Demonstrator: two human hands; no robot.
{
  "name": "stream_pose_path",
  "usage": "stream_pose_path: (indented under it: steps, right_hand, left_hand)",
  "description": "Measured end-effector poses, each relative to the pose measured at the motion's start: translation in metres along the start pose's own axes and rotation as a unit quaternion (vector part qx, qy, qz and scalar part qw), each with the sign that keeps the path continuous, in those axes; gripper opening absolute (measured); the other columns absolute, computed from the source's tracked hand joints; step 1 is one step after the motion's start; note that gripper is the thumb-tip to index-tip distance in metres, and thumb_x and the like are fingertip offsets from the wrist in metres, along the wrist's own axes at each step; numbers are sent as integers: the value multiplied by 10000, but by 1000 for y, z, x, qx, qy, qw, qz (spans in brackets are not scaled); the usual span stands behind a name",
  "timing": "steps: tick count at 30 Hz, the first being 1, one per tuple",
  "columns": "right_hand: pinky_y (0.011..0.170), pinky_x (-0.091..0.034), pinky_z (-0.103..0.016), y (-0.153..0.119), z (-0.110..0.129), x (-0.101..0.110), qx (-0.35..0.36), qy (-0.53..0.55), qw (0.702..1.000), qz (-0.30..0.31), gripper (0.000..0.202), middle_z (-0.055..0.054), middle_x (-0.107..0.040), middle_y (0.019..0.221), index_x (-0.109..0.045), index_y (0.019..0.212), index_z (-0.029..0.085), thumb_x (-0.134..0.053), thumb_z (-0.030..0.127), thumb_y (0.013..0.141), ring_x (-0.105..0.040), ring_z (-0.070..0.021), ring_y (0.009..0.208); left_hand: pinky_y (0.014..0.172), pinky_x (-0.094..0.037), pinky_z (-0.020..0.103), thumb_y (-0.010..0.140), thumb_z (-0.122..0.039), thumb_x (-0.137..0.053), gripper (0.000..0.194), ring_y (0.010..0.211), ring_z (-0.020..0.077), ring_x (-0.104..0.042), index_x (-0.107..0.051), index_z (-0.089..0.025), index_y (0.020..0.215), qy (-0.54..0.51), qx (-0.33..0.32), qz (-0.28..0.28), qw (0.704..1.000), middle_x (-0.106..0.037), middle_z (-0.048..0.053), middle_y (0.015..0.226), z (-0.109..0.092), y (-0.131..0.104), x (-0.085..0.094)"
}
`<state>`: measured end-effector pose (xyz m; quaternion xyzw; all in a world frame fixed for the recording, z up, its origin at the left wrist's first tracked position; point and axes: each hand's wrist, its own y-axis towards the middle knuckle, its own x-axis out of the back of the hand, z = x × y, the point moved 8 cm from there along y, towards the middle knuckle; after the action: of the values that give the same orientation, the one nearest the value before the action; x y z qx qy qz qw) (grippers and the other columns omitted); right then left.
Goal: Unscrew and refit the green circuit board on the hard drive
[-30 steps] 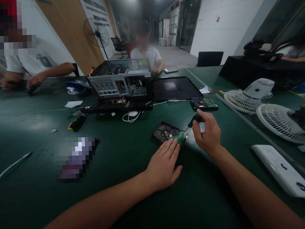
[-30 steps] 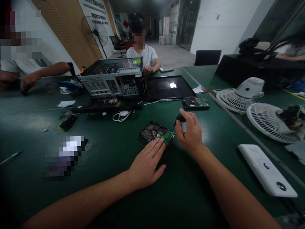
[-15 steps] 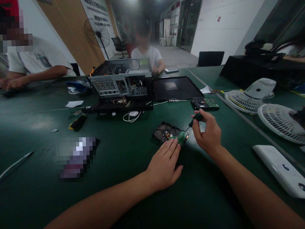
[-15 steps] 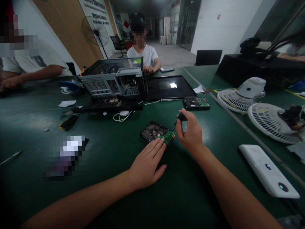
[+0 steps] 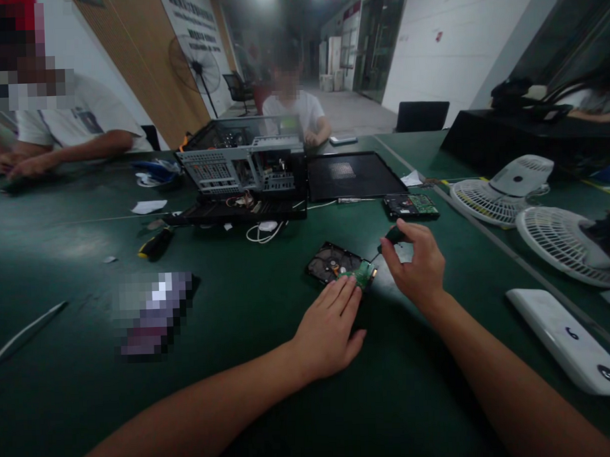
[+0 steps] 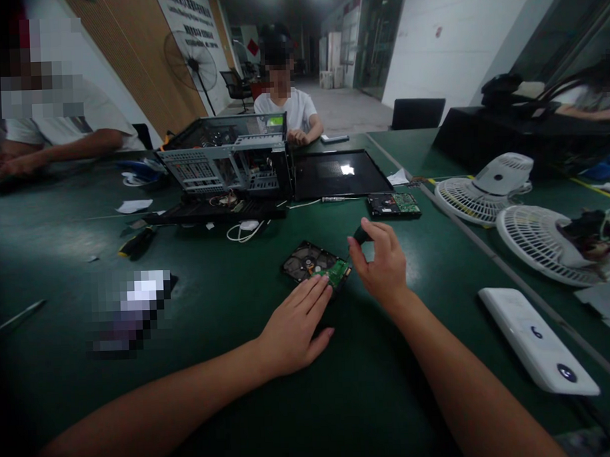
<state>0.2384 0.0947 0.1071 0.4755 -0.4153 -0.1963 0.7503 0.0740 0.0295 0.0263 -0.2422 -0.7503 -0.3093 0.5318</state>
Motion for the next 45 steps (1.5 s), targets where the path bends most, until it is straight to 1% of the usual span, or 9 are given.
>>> stream_pose_path:
  steps: [4, 9, 16, 20, 23, 29, 35, 40, 45]
  right_hand:
    - [865, -601, -455, 1, 2, 2, 11, -8, 1000, 3, 509, -115, -656, 1161, -543, 1368, 228, -708, 233, 887, -676, -265, 1024]
    - [882, -596, -458, -1, -2, -2, 6, 35, 999, 12, 530, -124, -661, 1206, -485, 1411, 218, -637, 172, 905, -676, -265, 1060]
    - [826, -593, -434, 2, -3, 5, 5, -22, 1000, -16, 474, -94, -662, 1081, -559, 1289, 219, -747, 247, 854, -672, -252, 959]
    - [893, -583, -462, 1, -1, 1, 13, 8, 1000, 11, 504, -107, -669, 1161, -514, 1382, 227, -666, 220, 901, -676, -260, 1018]
    - [897, -583, -452, 0, -3, -2, 2, 27, 999, 21, 514, -108, -676, 1180, -479, 1426, 221, -610, 190, 929, -689, -245, 993]
    - [845, -583, -438, 0, -2, 3, 0, -11, 1000, -2, 500, -91, -663, 1082, -543, 1362, 220, -709, 267, 893, -662, -233, 902]
    - [913, -581, -460, -2, -6, -3, -4, 38, 999, 19, 517, -130, -664, 1238, -470, 1446, 215, -591, 193, 943, -685, -250, 1029]
    - [876, -589, -440, -4, -10, -1, -29, 7, 1000, -2, 541, -102, -680, 1157, -503, 1406, 227, -701, 265, 905, -694, -242, 959]
    - [873, -583, -441, 0, -1, 0, -1, 2, 1000, 15, 493, -101, -676, 1128, -523, 1412, 223, -636, 222, 932, -684, -233, 944]
  left_hand:
    - [1282, -205, 480, 1012, -483, -483, 716, 1564, 326, -209, -345, -58, 1572, -1, 2, -5, 1000, -280, 198, 1665, 0, 0, 0]
    - [1282, -206, 491, 1013, -487, -478, 727, 1564, 330, -208, -328, -60, 1581, -2, 1, -6, 1000, -272, 198, 1668, 0, 0, -2]
    - [1283, -201, 488, 1016, -484, -468, 728, 1566, 329, -201, -320, -57, 1586, -2, 2, 1, 1000, -261, 198, 1671, 0, 0, -2]
    - [1280, -206, 487, 1024, -497, -450, 722, 1565, 324, -205, -326, -60, 1585, -5, 3, 3, 1000, -274, 194, 1668, 0, 0, -2]
    - [1279, -210, 486, 1029, -502, -440, 720, 1565, 321, -206, -323, -63, 1587, -5, 4, 6, 1000, -270, 193, 1669, 1, 0, -2]
    - [1275, -222, 501, 1021, -495, -456, 722, 1565, 328, -205, -323, -63, 1585, -1, 2, -1, 1000, -270, 194, 1669, 0, 0, 0]
    - [1276, -223, 492, 1019, -482, -465, 722, 1567, 326, -196, -315, -64, 1589, -1, 2, -5, 1000, -256, 193, 1674, 0, 0, -1]
    - [1278, -221, 494, 1017, -496, -468, 733, 1566, 329, -201, -314, -65, 1589, -2, 0, -4, 1000, -262, 196, 1671, 0, 0, -2]
    - [1273, -229, 501, 1020, -498, -456, 727, 1565, 326, -206, -309, -73, 1591, 0, 0, 0, 1000, -262, 190, 1673, 0, 0, -2]
